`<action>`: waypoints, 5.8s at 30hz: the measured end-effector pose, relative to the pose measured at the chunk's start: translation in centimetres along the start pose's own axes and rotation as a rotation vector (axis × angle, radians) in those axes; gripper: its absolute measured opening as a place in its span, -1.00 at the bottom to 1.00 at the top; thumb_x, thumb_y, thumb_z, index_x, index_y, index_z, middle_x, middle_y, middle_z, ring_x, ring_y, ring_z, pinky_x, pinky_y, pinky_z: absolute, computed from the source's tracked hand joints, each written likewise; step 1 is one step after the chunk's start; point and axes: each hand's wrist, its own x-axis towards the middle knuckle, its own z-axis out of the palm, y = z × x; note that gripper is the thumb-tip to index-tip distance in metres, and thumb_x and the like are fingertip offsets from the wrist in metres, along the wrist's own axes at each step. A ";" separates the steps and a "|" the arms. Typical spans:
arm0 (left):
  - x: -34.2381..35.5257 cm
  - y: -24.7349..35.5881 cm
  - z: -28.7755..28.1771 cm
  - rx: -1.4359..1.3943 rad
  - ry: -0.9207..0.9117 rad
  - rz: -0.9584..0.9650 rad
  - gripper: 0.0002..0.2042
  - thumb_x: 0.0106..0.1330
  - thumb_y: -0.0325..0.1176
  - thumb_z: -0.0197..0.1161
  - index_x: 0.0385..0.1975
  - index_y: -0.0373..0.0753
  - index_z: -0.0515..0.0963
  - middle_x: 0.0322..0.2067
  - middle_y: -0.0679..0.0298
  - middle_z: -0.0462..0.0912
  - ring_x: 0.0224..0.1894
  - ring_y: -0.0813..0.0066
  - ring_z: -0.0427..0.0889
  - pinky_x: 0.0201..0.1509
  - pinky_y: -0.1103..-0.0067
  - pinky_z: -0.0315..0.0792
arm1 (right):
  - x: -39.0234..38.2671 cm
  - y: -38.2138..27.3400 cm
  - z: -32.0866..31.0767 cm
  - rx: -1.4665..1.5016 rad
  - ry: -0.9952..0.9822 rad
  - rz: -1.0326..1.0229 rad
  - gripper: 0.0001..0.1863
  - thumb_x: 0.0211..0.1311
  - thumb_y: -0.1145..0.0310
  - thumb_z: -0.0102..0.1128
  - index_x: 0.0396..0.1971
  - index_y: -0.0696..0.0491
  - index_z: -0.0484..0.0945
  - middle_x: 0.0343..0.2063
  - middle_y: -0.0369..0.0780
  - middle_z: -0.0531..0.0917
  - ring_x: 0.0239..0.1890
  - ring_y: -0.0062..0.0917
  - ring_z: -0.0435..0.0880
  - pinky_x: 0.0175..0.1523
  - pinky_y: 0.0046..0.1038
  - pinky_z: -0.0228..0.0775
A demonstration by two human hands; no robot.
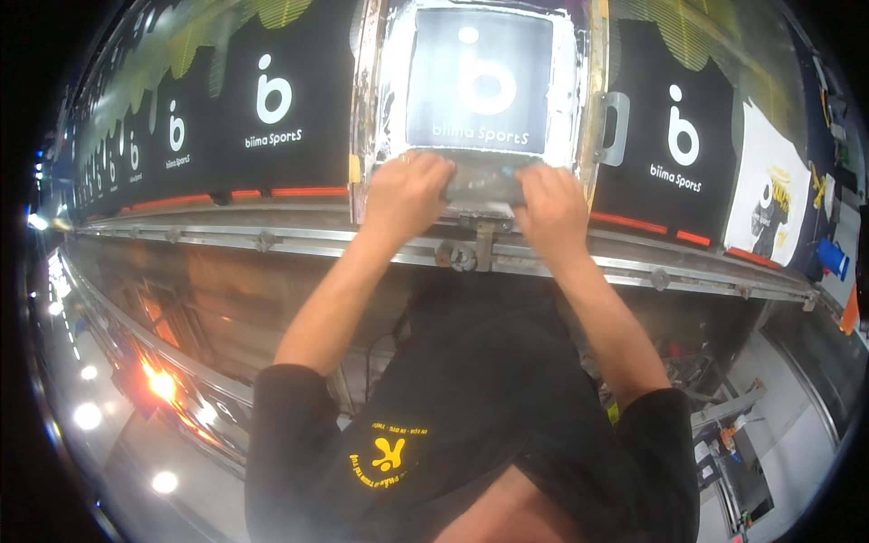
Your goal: The person applies white ink to a screen printing frame using a small spatula, then uses a squeegee to pull the ink across the mesh onto a black t-shirt laid on a table. The person repeats the ink application and squeegee strokes multiple times.
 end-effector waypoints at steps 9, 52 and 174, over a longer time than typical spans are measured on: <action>-1.7 3.6 -7.0 -0.172 -0.313 -0.058 -0.64 -0.12 -0.42 0.55 -0.22 -0.14 0.71 -0.30 0.29 0.73 -0.22 0.27 0.76 -0.19 0.36 0.60 | -2.1 -2.4 -5.4 0.122 -0.192 -0.027 -0.54 -0.23 0.44 0.59 -0.20 0.07 0.65 -0.32 -0.21 0.62 -0.23 -0.22 0.62 -0.13 -0.22 0.43; 10.6 -3.6 -2.5 -0.347 -0.862 -0.176 -0.36 -0.03 0.16 0.70 -0.21 -0.35 0.82 -0.48 0.01 0.78 -0.41 0.10 0.76 -0.18 0.32 0.62 | 6.4 5.2 -2.8 0.391 -0.542 0.482 -0.40 0.22 -0.10 0.60 -0.25 0.25 0.73 -0.42 -0.14 0.75 -0.34 -0.42 0.69 -0.16 -0.34 0.53; 11.9 -66.7 -14.9 0.039 -0.210 -0.042 -0.49 0.00 0.15 0.60 -0.33 -0.22 0.81 -0.36 -0.03 0.81 -0.25 -0.04 0.81 -0.08 0.16 0.65 | 53.5 -25.2 34.4 0.048 -0.220 0.338 -0.58 0.06 0.22 0.65 -0.24 0.25 0.74 -0.28 0.11 0.78 -0.18 -0.05 0.81 -0.04 -0.18 0.60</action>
